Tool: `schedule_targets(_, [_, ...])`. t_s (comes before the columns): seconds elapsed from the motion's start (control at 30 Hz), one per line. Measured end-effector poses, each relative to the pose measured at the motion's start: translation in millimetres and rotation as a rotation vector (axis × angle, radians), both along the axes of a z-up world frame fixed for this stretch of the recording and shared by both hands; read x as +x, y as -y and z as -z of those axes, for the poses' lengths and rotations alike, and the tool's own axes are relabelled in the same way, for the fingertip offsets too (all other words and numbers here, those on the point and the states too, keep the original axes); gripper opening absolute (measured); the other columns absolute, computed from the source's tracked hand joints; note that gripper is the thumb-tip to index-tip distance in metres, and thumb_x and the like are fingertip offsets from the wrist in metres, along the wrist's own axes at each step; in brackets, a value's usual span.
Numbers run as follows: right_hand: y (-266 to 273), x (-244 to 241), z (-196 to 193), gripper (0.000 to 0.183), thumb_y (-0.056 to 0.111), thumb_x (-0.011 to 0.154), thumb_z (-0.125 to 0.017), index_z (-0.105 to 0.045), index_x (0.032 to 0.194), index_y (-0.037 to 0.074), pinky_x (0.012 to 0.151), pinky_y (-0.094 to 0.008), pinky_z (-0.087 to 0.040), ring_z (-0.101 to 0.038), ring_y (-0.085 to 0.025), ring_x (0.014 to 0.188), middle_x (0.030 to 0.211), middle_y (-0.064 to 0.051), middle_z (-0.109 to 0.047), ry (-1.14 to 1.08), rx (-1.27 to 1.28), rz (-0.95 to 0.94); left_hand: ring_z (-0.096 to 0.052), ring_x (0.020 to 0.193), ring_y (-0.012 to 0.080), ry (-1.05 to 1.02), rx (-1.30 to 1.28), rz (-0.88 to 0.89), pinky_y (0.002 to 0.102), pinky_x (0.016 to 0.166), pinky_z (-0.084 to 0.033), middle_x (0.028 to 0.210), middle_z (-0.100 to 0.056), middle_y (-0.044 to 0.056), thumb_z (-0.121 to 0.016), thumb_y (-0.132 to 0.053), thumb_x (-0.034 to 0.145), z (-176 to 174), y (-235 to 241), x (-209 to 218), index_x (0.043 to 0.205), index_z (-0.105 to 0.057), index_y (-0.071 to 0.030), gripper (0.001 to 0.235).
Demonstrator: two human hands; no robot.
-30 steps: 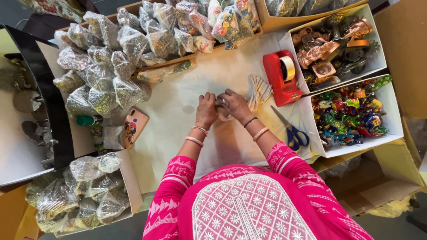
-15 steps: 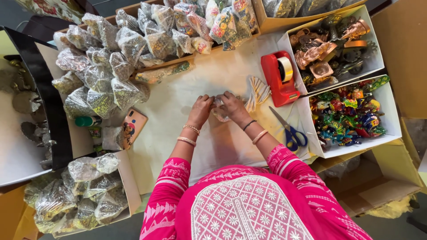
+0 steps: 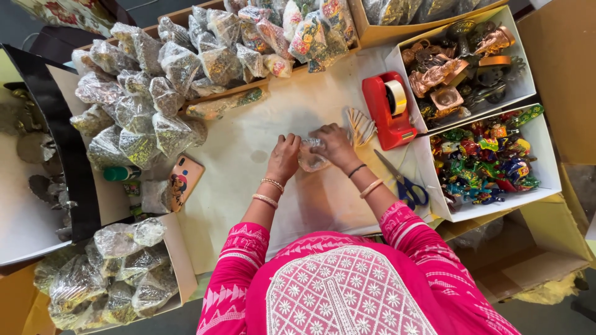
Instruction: The person wraps small decorative items in bubble wrap and places them into a cardboard box. They handle items from a pile, wrap them individually, and arrange them in the box.
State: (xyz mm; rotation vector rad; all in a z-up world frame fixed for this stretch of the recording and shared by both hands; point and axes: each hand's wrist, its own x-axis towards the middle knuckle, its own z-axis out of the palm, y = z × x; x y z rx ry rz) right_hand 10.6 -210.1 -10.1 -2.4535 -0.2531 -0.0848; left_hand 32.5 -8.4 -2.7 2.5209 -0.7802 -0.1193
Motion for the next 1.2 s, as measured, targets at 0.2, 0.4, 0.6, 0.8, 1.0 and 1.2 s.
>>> schedule_targets(0.2, [-17, 29, -8, 0.034, 0.025, 0.076, -0.082, -0.072, 0.107, 0.015, 0.093, -0.042, -0.044, -0.059, -0.026, 0.106, 0.104, -0.002, -0.067, 0.132, -0.238, -0.024, -0.058, 0.098, 0.0381, 0.067, 0.004, -0.054, 0.043, 0.082, -0.057, 0.103, -0.058, 0.016, -0.062, 0.008, 0.076, 27, 2, 25, 0.101, -0.058, -0.002, 0.027])
schedule_targets(0.4, [-11, 46, -2, 0.034, 0.024, 0.076, -0.078, -0.069, 0.108, 0.015, 0.088, -0.040, -0.045, -0.059, -0.024, 0.101, 0.101, -0.001, -0.066, 0.241, -0.294, -0.035, -0.059, 0.100, 0.0358, -0.021, -0.025, -0.099, 0.043, 0.082, -0.057, 0.108, -0.060, 0.012, -0.068, 0.002, 0.077, 38, 3, 51, 0.103, -0.061, -0.004, 0.028])
schedule_targets(0.6, [-12, 42, -4, 0.034, 0.026, 0.076, -0.078, -0.065, 0.105, 0.014, 0.086, -0.041, -0.045, -0.059, -0.024, 0.097, 0.097, -0.002, -0.064, 0.241, -0.357, -0.053, -0.060, 0.100, 0.0349, -0.016, 0.007, -0.141, 0.044, 0.078, -0.058, 0.110, -0.060, 0.010, -0.071, -0.001, 0.080, 32, 13, 48, 0.104, -0.061, -0.007, 0.026])
schedule_targets(0.8, [-6, 44, 3, 0.030, 0.024, 0.079, -0.077, -0.067, 0.106, 0.016, 0.090, -0.041, -0.046, -0.059, -0.024, 0.098, 0.099, -0.001, -0.064, 0.233, -0.236, -0.032, -0.061, 0.099, 0.0350, 0.005, 0.071, -0.152, 0.043, 0.075, -0.058, 0.109, -0.059, 0.010, -0.072, -0.002, 0.077, 23, 18, 43, 0.104, -0.059, -0.006, 0.031])
schedule_targets(1.0, [-13, 42, 0, 0.030, 0.025, 0.075, -0.079, -0.071, 0.103, 0.018, 0.089, -0.043, -0.045, -0.058, -0.028, 0.101, 0.102, -0.001, -0.066, 0.082, -0.054, 0.076, -0.061, 0.099, 0.0355, 0.015, 0.081, -0.147, 0.044, 0.076, -0.058, 0.109, -0.058, 0.010, -0.070, 0.000, 0.076, 24, 19, 43, 0.105, -0.058, -0.007, 0.032])
schedule_targets(1.2, [-27, 38, 5, 0.029, 0.016, 0.073, -0.075, -0.071, 0.101, 0.018, 0.094, -0.044, -0.044, -0.058, -0.028, 0.101, 0.100, -0.001, -0.066, 0.153, -0.105, 0.169, -0.059, 0.098, 0.0385, -0.008, -0.035, -0.183, 0.047, 0.076, -0.056, 0.109, -0.060, 0.011, -0.069, 0.004, 0.077, 34, 17, 45, 0.104, -0.060, -0.005, 0.030])
